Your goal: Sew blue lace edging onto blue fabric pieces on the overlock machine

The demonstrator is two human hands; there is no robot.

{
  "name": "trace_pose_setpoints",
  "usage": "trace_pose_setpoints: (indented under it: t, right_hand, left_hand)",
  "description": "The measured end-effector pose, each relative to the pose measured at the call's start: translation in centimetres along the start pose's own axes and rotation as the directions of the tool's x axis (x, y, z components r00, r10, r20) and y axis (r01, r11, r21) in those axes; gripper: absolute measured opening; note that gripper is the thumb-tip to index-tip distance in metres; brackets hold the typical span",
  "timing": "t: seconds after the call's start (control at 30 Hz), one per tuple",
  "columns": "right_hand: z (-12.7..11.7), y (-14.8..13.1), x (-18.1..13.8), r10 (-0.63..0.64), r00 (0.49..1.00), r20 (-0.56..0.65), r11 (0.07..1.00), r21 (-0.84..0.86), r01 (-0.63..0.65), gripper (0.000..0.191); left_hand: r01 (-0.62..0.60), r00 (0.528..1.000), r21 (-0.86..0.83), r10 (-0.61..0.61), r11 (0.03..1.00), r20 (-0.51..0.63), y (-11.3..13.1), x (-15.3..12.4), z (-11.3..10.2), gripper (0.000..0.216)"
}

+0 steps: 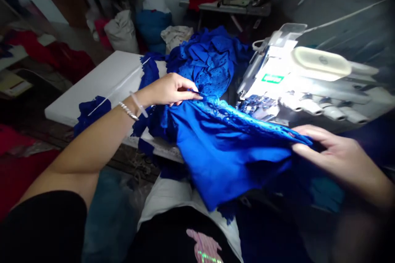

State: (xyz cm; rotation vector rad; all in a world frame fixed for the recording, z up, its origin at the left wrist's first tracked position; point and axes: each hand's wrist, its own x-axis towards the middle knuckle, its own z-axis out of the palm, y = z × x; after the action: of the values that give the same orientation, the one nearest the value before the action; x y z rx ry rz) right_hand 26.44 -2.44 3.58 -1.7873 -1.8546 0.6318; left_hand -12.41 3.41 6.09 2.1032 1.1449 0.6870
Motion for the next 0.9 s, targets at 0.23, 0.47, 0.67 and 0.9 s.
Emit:
trace_pose_setpoints:
  t: [0.23,0.47,0.67,0.9]
  right_hand:
    - [2.3,0.6,0.5,0.038,0.843,-0.537,0.981,-0.140,-0.133,0.027]
    - [8.1,-2.0,-6.0,0.104,0.911,-0.399,0.983,0.183,-0.032,0.030]
    - [16.1,-3.4,-7.5,0.202,0.973,0.109,0.756,0.614,-0.225,0.038]
    - [10.4,-2.5,-8.2,0.332,0.926,-0.183,0.549,0.835,-0.032,0.026]
  left_hand:
    - [-0.189,0.952,0.084,0.203,0.978,-0.228,-2.1,4.2,2.3,0.017]
    - [-0.167,0.972,-0.060,0.154,0.984,-0.179,-2.5,5.4,3.2,0.024]
    - [-0.013,0.989,-0.104,-0.003,0.995,-0.151,-2.6,4.7,3.5,0.024]
    - [0.130,0.986,-0.145,-0.143,0.981,-0.085,-1.3,1.6,2.3,0.026]
